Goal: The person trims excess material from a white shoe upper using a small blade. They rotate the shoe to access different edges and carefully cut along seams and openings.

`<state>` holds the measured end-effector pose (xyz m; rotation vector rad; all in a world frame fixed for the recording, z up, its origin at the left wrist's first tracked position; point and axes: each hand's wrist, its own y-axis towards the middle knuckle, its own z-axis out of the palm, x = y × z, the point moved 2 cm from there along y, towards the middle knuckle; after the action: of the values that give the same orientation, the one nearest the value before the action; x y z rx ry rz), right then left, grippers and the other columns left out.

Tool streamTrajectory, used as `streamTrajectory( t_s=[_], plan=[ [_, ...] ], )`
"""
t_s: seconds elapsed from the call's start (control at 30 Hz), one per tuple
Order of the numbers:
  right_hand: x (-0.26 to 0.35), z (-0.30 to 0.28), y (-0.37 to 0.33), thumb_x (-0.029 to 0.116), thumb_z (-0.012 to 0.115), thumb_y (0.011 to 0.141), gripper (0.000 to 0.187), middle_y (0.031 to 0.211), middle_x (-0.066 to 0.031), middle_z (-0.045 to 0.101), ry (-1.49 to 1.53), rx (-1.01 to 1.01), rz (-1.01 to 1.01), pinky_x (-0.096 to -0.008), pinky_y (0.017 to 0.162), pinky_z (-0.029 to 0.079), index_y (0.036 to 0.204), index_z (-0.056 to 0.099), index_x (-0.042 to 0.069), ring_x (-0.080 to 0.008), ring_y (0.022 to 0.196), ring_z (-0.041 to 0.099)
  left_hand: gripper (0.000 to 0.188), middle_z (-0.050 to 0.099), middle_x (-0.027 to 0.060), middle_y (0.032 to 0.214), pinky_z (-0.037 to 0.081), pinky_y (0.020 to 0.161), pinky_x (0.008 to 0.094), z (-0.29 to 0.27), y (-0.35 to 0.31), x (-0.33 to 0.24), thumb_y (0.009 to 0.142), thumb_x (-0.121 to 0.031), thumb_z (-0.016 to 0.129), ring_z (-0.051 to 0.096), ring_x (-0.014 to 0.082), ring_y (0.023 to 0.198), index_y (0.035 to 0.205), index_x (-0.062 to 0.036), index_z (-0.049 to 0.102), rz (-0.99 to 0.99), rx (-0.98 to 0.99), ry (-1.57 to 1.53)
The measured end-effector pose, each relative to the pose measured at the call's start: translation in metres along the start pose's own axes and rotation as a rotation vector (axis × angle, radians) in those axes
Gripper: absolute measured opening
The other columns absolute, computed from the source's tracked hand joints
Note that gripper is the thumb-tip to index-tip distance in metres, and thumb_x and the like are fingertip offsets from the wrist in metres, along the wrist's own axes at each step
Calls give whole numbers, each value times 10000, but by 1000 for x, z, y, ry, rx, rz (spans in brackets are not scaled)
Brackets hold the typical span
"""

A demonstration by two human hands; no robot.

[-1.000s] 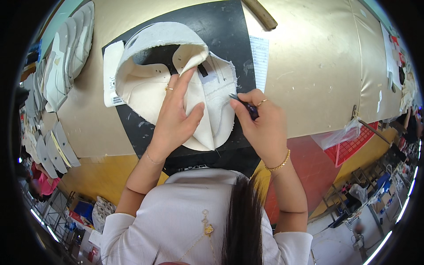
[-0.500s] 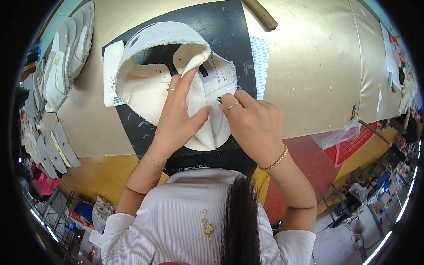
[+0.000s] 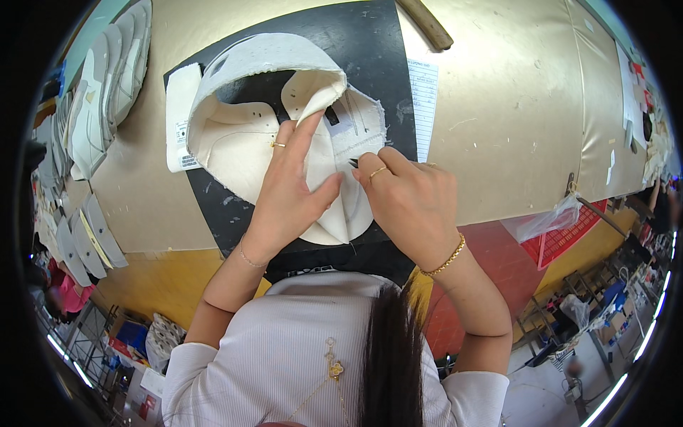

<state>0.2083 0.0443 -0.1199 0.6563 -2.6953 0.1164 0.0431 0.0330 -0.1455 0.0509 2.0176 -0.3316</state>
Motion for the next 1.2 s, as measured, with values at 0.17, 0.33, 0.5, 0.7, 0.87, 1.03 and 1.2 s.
streamTrajectory(
  t_s=[0.17,0.33,0.5,0.7,0.87,1.03,1.2],
  plan=[
    [1,0,1,190,713,802,150,678,-6,525,-14,27,4,-305,450,417,784,580,123,-181,519,583,749,426,230,1332,354,1075,414,0,0,0,763,-75,685,438,392,1270,1437,4,366,-29,8,-3],
    [8,-2,3,160,672,814,98,689,-10,540,-58,41,31,-308,458,434,820,584,117,-176,532,604,763,425,243,1346,350,1082,418,1,0,2,765,-70,692,431,405,1281,1445,2,354,-31,36,2],
    [8,-2,5,122,629,773,84,691,-13,548,-128,88,-56,-311,460,445,842,582,115,-185,526,608,701,425,252,1250,441,959,425,0,2,0,769,-17,630,492,430,1127,1409,44,350,99,3,59],
    [-6,9,-3,139,652,806,97,685,-25,552,-69,73,-94,-305,458,441,830,566,101,-196,510,594,718,438,247,1249,454,941,427,0,2,-1,762,-20,632,519,427,1094,1421,31,352,85,-22,50],
    [-12,18,-15,202,695,862,150,698,-19,566,122,-124,0,-312,451,430,839,579,109,-203,496,574,719,438,246,1269,445,959,425,-1,3,-4,758,-26,636,508,425,1126,1417,34,355,56,-6,27],
    [-9,10,-13,211,710,848,156,697,-17,566,90,-89,86,-313,451,432,841,593,108,-218,498,572,703,434,251,1286,431,984,425,1,3,-6,761,-34,650,484,429,1173,1402,40,369,80,-41,79],
    [-7,6,-13,214,708,849,156,692,-20,567,44,-55,84,-314,447,431,825,599,106,-224,492,570,770,430,251,1341,399,1041,421,3,1,-3,763,-99,711,467,417,1240,1436,12,354,18,-11,76]
  ],
)
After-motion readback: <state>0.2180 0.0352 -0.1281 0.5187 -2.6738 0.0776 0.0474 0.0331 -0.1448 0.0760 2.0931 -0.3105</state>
